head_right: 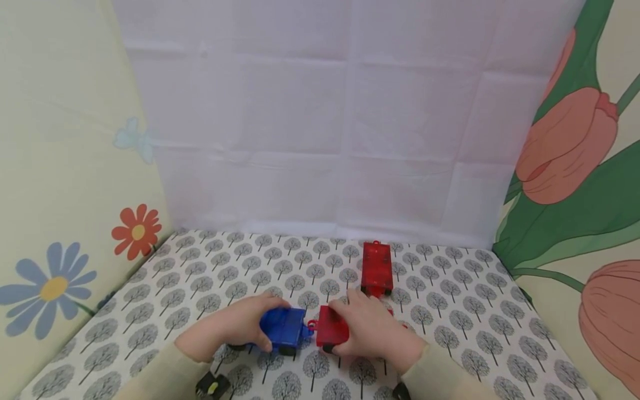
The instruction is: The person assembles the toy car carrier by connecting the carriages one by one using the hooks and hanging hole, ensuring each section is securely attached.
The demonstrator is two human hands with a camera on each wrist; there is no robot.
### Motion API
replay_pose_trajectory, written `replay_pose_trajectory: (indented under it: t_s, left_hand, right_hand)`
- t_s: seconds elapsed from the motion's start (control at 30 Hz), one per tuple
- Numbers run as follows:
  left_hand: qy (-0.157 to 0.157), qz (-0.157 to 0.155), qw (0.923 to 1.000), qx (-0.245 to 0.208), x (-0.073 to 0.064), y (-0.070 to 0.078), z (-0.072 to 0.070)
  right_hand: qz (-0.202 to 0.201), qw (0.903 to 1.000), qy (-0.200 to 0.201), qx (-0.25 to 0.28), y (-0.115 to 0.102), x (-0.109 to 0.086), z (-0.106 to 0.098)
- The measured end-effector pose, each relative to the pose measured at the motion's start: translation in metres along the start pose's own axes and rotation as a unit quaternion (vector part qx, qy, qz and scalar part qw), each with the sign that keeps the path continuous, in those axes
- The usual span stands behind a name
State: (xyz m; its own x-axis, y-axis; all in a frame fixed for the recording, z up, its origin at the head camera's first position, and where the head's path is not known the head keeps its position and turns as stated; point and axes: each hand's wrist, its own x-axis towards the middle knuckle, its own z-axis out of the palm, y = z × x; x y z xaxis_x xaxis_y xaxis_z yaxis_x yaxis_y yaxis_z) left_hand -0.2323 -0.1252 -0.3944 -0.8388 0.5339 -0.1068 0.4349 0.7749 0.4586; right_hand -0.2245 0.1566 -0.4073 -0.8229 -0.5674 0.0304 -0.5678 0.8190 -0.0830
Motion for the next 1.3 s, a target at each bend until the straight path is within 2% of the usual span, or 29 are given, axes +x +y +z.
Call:
replay_pose_trajectory:
  t_s: [0.47, 0.97, 1.13, 1.3]
  left_hand:
    - [0.000, -0.001, 1.0000, 0.003, 0.002, -0.001, 0.002]
    - [0.000, -0.003, 1.0000, 0.000, 0.000, 0.001, 0.000]
    - [0.005, -0.006, 1.0000, 0.001, -0.001, 0.000, 0.001]
    - [-0.004, -0.008, 0.9999, -0.005, -0.001, -0.001, 0.000]
  right_hand:
    - [0.001, 0.9999, -0.014, 0.009, -0.002, 0.000, 0.005]
    - [-0.004, 0.9999, -0.004, 0.009, 0.000, 0.001, 0.011]
    - [-0.006, 0.9995, -0.006, 0.029, 0.000, 0.000, 0.012]
    - [0.002, 0.9991, -0.011, 0.041, -0.001, 0.001, 0.012]
